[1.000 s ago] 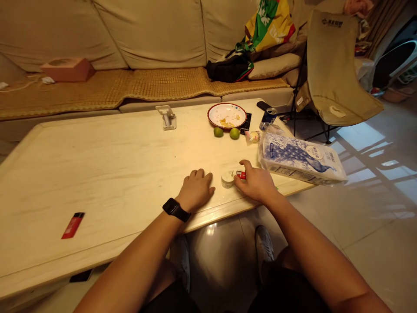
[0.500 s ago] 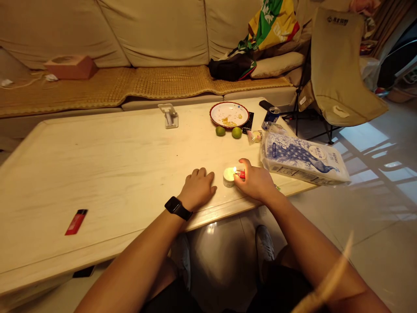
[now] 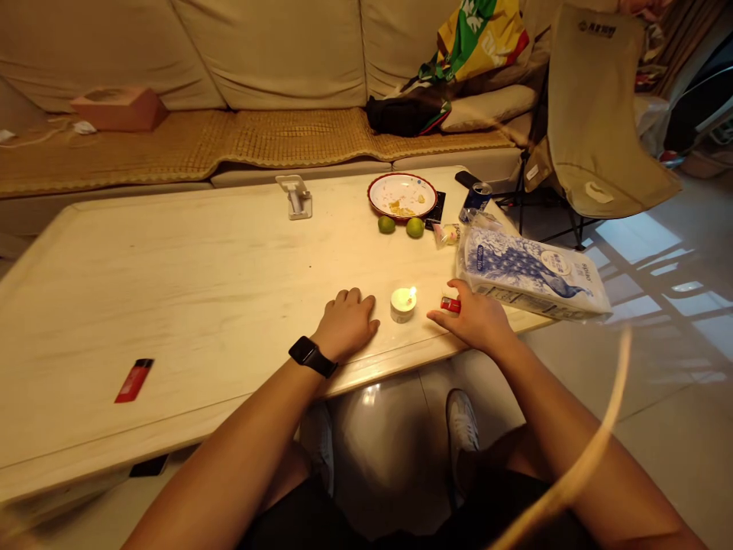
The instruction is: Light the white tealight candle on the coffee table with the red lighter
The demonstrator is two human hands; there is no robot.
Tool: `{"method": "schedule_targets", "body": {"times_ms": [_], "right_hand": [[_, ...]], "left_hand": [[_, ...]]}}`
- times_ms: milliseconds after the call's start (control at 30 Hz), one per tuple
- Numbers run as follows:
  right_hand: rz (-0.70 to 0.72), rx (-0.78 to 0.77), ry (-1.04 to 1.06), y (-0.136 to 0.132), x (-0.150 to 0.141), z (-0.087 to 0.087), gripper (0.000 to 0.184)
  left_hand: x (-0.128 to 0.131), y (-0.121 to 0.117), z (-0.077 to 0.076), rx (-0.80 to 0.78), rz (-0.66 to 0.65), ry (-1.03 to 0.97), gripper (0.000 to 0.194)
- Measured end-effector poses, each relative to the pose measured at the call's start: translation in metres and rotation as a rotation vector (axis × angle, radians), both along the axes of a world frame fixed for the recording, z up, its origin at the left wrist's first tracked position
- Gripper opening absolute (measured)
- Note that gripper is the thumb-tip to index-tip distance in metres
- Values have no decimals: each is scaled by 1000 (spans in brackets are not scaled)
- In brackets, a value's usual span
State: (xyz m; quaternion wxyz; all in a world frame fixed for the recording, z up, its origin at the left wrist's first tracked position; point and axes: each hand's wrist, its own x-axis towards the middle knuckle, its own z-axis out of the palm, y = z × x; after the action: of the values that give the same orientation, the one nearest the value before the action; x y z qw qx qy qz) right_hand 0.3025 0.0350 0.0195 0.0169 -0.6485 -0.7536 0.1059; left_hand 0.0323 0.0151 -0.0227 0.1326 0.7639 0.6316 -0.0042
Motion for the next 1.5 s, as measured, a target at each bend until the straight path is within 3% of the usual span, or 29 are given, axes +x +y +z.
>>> {"method": "schedule_targets", "body": {"times_ms": [300,1200,1500], "right_hand": [[-40,-7,-23,-9,27,-5,83],[-7,5,2,-9,18,-7,78],[35,40,16,-10,9,-7,72]], "left_hand": [[-1,1,0,22,-16,21,41],[-4,0,-2,47,-35,25,38],[-1,-2,3,44,-31,49,34]]}}
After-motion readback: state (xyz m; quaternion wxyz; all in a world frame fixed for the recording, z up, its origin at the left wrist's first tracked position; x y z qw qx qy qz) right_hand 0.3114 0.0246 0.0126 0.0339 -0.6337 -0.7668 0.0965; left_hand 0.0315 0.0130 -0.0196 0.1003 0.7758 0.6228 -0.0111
